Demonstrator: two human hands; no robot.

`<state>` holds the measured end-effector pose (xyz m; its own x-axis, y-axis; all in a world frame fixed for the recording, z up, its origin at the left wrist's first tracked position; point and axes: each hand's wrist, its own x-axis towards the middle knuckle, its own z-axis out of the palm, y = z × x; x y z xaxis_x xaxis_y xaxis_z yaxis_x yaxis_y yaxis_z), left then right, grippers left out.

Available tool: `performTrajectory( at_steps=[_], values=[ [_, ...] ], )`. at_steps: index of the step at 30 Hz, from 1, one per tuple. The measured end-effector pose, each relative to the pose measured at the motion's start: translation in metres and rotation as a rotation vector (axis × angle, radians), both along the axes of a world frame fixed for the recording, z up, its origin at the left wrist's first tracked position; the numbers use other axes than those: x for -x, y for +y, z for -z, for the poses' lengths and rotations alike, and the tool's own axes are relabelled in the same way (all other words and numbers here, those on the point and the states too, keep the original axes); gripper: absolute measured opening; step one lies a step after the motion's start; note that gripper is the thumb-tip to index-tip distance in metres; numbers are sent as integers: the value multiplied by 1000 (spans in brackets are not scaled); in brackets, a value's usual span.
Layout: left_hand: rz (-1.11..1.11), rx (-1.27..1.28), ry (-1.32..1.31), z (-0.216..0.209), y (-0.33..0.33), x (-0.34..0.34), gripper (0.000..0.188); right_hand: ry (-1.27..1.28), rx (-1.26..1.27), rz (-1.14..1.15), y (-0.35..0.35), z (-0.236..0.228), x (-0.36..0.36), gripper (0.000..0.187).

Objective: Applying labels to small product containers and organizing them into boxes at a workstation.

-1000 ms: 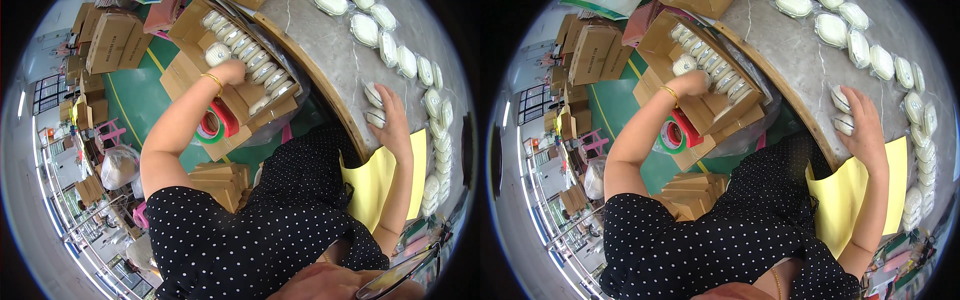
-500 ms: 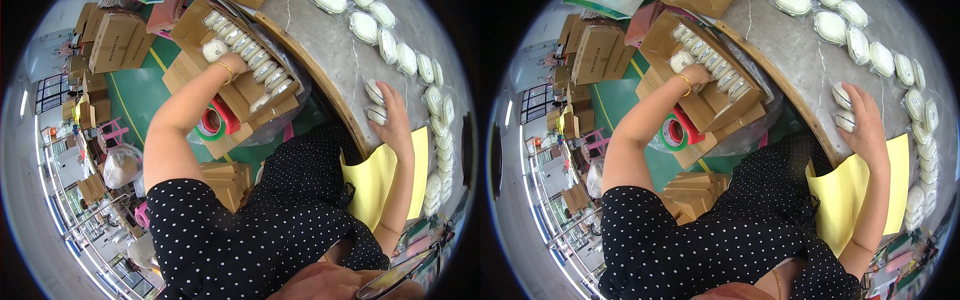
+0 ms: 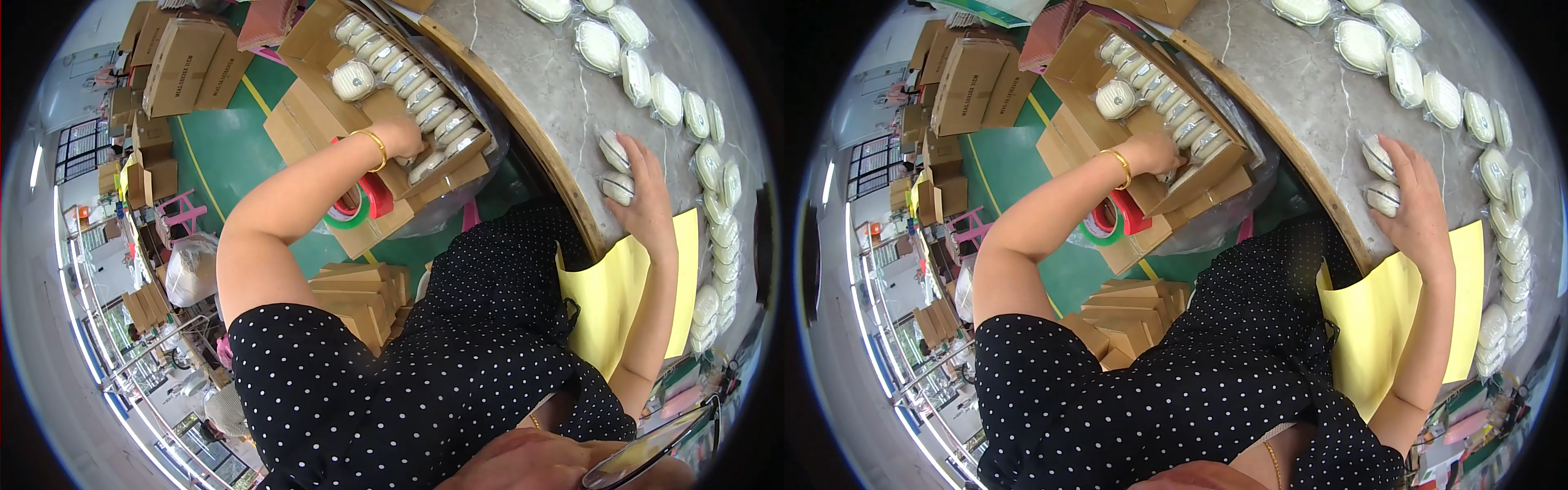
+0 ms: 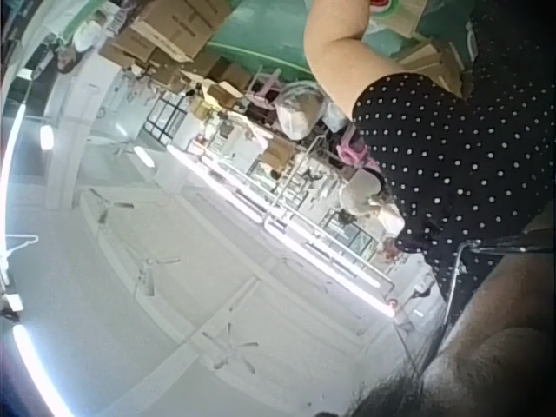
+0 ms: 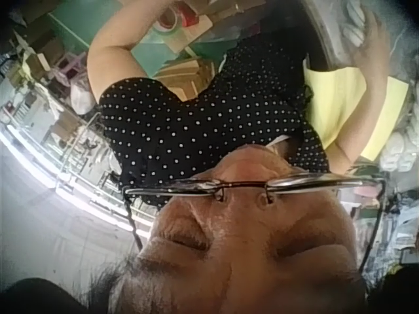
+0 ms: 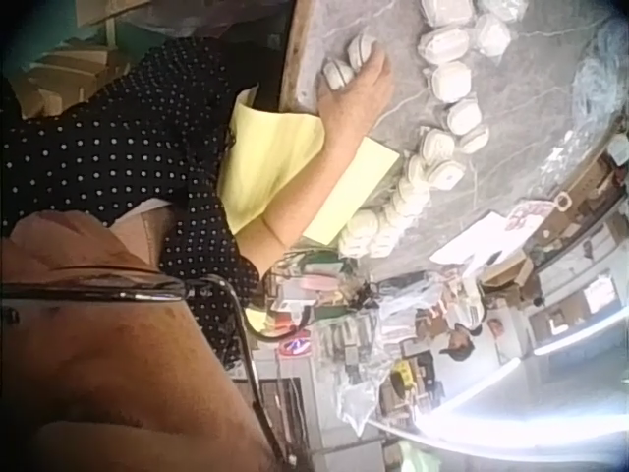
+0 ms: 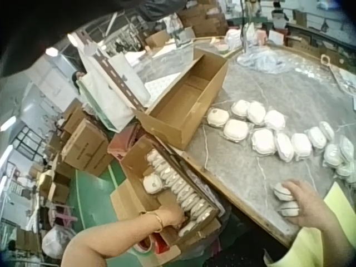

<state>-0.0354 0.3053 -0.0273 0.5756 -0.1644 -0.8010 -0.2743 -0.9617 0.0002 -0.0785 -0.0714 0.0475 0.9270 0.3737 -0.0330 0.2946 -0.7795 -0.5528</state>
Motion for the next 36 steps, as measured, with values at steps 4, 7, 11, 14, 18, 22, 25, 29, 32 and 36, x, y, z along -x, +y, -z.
performTrajectory(
  at_steps=[4, 7, 11, 14, 18, 22, 25, 29, 32, 36],
  values=[
    [304, 91, 181, 24, 15, -17, 39, 18, 9, 22, 3, -2, 1, 78],
    [277, 53, 139, -8, 5, -14, 39, 4, 13, 16, 0, 1, -1, 78],
    [94, 114, 210, -2, 17, -15, 39, 34, 9, -1, 1, 1, -2, 79],
    [69, 168, 204, -2, 20, -20, 35, 74, 34, 17, 1, 4, -5, 86],
    [108, 268, 225, 14, 23, -8, 36, 66, 50, 19, 3, 4, -7, 86],
    [-76, 251, 342, 10, 10, -8, 45, 56, 64, 15, 6, 3, -7, 86],
    [-130, 174, 381, -1, 2, -12, 52, 78, 71, 22, 6, 2, -5, 86],
    [50, 6, -21, -26, 25, -57, 52, 56, 75, 44, 4, 1, -3, 85],
    [-181, -159, -499, -28, 78, -92, 43, 25, 39, 15, 6, -1, -2, 82],
    [-131, -127, -323, -3, 101, -108, 68, 18, 42, 24, 6, -3, -2, 80]
  ],
)
